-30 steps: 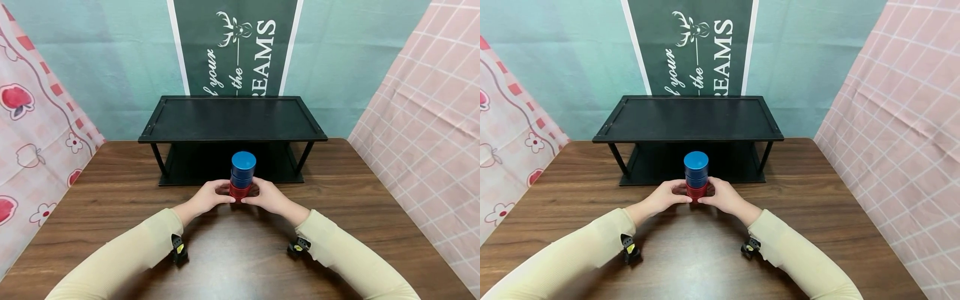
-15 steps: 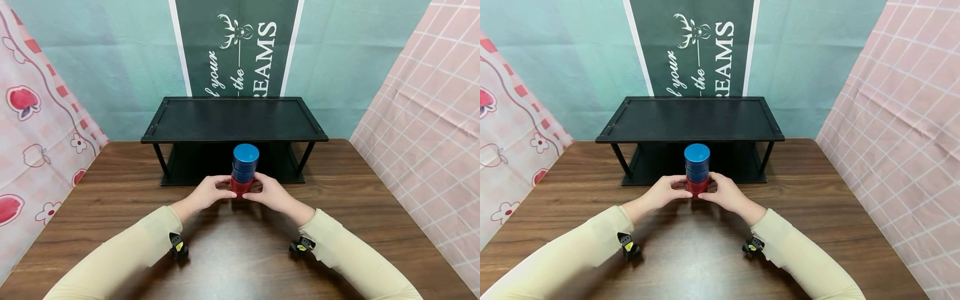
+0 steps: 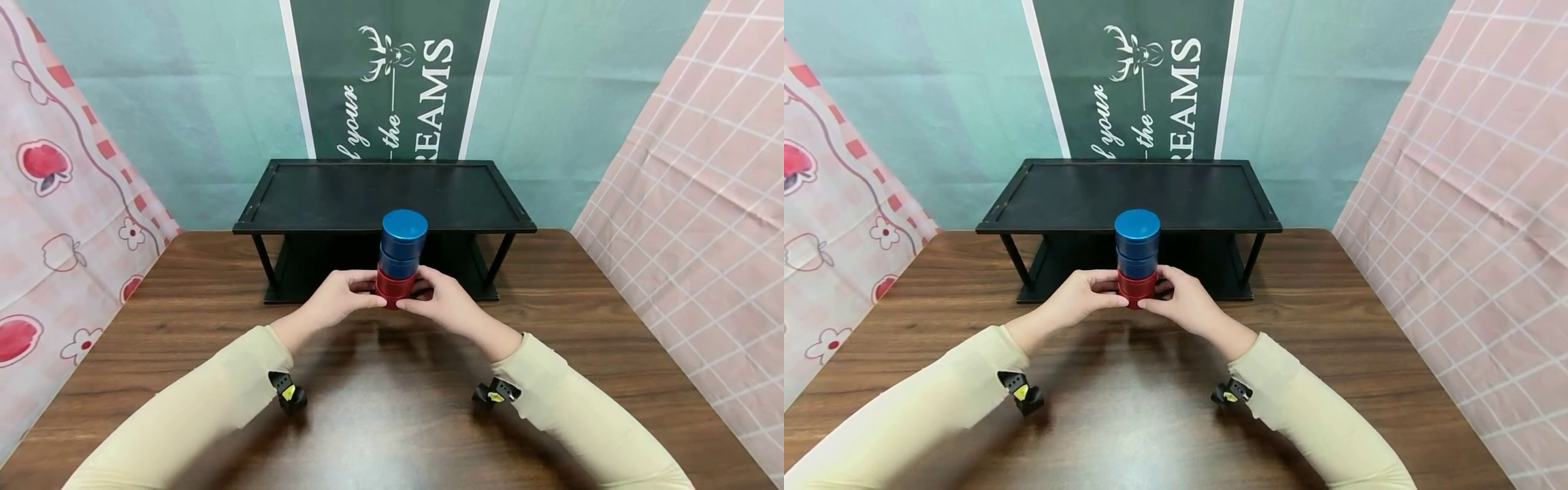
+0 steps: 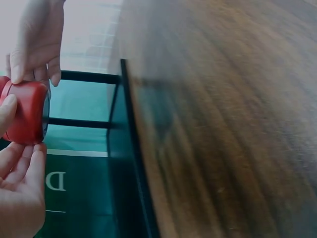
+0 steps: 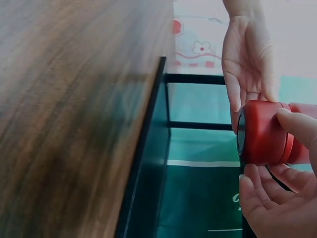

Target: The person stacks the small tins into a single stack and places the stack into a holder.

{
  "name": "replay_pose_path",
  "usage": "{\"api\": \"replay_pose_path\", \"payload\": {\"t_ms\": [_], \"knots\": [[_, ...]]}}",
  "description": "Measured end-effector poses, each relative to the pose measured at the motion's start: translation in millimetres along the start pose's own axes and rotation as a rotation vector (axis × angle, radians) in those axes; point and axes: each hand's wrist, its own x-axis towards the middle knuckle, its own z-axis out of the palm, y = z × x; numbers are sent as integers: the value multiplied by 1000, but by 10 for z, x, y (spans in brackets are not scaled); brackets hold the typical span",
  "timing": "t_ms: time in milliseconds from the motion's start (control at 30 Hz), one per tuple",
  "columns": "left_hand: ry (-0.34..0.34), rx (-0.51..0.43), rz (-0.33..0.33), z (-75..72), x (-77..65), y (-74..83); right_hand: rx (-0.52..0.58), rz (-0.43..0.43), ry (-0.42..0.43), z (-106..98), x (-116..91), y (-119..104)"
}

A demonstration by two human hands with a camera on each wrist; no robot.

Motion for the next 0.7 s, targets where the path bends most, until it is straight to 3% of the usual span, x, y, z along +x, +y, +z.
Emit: {"api": "replay_pose_path", "payload": {"t_ms": [267,700], "knots": [[23,-6,7,-72,60,176,-20,20,36,-113,76,-90],[44,-31,14,-238,187,482,-18,-50,55,-364,237,-291]]}}
